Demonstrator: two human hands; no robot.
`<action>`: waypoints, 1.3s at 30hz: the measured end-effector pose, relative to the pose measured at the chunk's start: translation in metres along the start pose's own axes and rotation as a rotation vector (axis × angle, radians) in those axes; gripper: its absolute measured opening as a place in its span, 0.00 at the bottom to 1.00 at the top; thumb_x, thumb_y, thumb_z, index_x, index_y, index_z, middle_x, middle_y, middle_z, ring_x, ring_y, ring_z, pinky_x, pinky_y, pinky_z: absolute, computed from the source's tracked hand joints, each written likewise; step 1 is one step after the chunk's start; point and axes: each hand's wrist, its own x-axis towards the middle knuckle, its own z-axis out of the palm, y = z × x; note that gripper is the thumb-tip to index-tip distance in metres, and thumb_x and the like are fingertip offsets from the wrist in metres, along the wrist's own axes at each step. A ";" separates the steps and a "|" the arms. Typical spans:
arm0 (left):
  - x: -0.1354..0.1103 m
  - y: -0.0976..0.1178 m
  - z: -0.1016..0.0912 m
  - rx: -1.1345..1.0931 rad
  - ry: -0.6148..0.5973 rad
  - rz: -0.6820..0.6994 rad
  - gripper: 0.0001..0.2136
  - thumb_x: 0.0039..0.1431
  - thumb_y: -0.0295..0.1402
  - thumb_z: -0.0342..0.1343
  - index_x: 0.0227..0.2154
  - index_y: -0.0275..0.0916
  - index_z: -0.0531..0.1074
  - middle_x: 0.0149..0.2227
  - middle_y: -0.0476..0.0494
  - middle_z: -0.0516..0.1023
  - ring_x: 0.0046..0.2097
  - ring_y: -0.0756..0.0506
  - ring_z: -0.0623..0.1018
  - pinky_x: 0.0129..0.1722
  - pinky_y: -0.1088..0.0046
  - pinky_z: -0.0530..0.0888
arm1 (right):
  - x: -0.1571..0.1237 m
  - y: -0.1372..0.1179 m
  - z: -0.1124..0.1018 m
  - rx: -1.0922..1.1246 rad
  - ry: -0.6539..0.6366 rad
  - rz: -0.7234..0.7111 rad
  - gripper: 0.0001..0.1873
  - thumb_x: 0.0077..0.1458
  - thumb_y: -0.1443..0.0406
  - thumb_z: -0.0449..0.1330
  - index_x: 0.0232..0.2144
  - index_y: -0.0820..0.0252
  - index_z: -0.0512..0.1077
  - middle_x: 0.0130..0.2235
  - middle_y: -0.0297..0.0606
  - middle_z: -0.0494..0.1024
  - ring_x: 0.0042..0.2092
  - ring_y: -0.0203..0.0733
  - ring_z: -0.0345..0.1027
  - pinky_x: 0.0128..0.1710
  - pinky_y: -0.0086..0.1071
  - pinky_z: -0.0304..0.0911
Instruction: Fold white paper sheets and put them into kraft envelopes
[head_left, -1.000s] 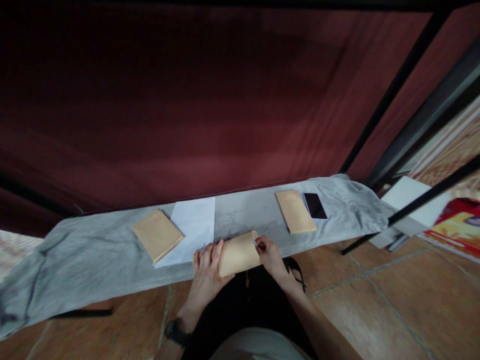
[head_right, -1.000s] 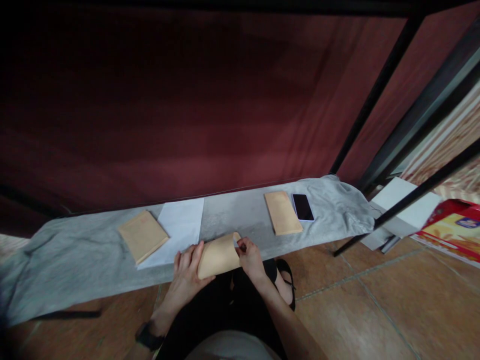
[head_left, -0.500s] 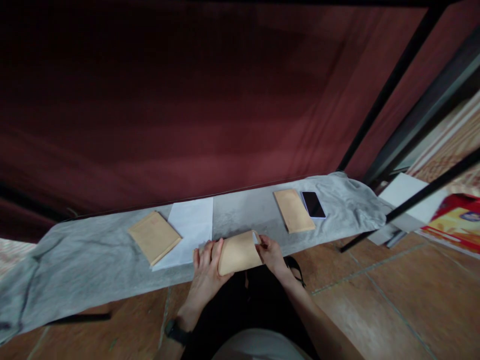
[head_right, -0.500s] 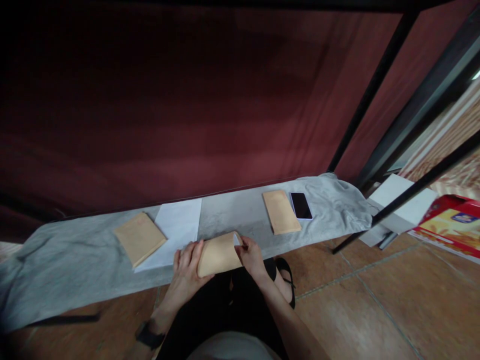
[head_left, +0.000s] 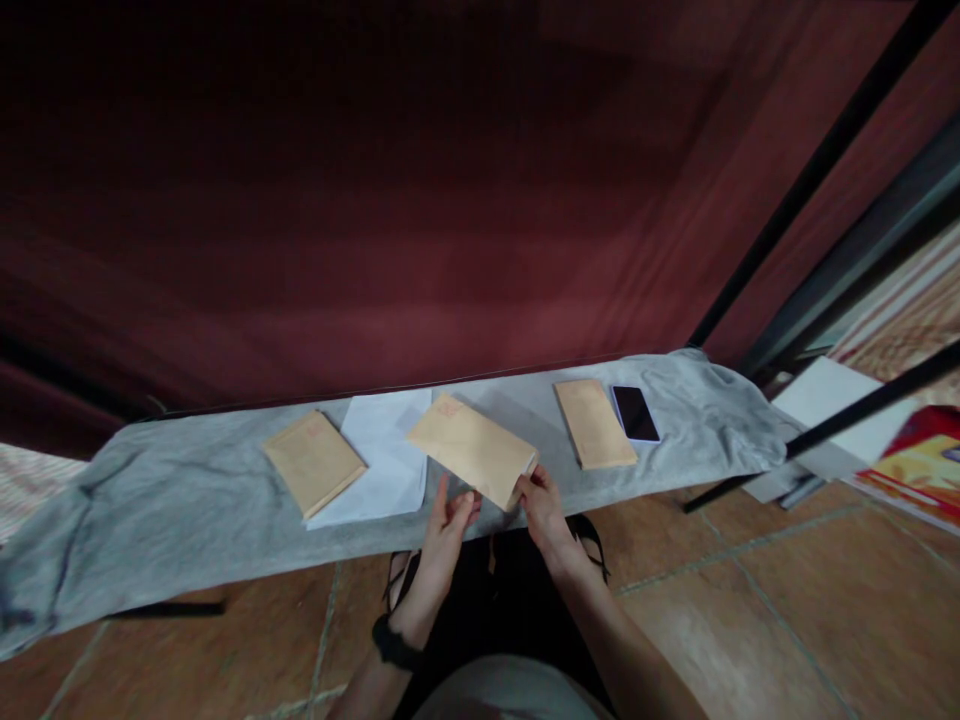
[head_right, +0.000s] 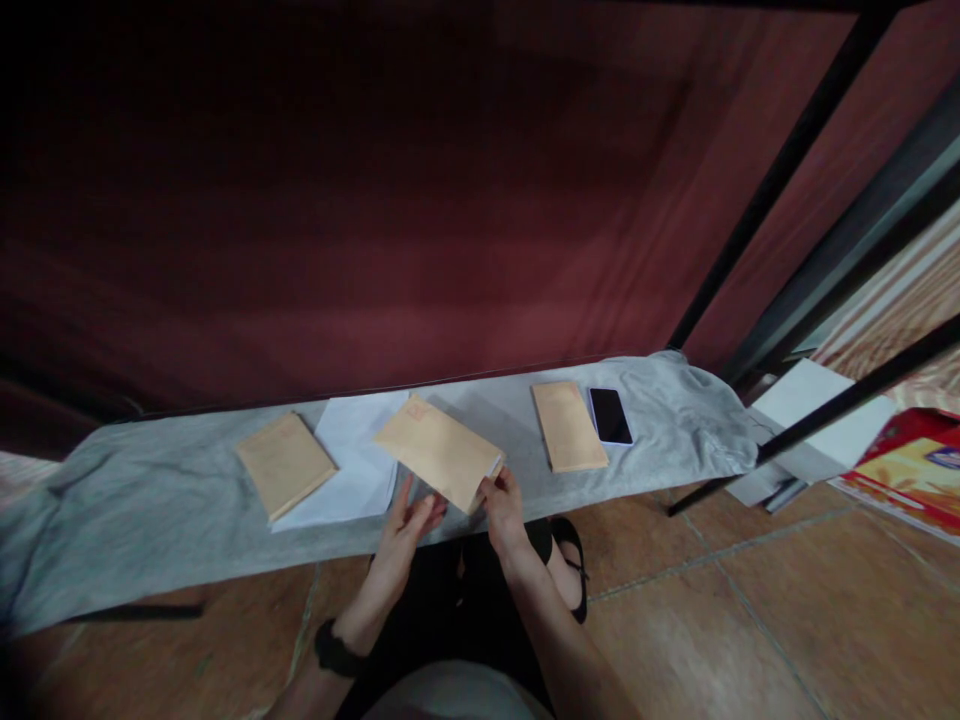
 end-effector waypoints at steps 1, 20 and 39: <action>0.001 -0.001 0.006 -0.078 -0.029 -0.081 0.36 0.54 0.48 0.66 0.62 0.41 0.63 0.52 0.34 0.78 0.51 0.37 0.80 0.51 0.56 0.78 | -0.001 0.001 0.002 -0.002 0.006 -0.003 0.16 0.37 0.60 0.66 0.33 0.57 0.75 0.32 0.34 0.82 0.33 0.41 0.73 0.33 0.30 0.66; 0.083 0.005 0.024 0.061 -0.061 -0.026 0.17 0.50 0.33 0.60 0.44 0.35 0.74 0.44 0.38 0.83 0.45 0.40 0.82 0.43 0.65 0.78 | 0.012 -0.027 -0.020 -0.152 -0.062 -0.054 0.23 0.45 0.51 0.65 0.40 0.57 0.71 0.35 0.34 0.79 0.33 0.40 0.74 0.37 0.36 0.73; 0.119 -0.021 0.028 1.181 -0.083 0.632 0.25 0.62 0.23 0.45 0.61 0.36 0.66 0.66 0.34 0.65 0.68 0.38 0.61 0.66 0.52 0.61 | 0.052 0.010 -0.032 -1.180 -0.526 -0.791 0.22 0.65 0.67 0.50 0.57 0.53 0.73 0.60 0.42 0.75 0.62 0.46 0.67 0.65 0.51 0.60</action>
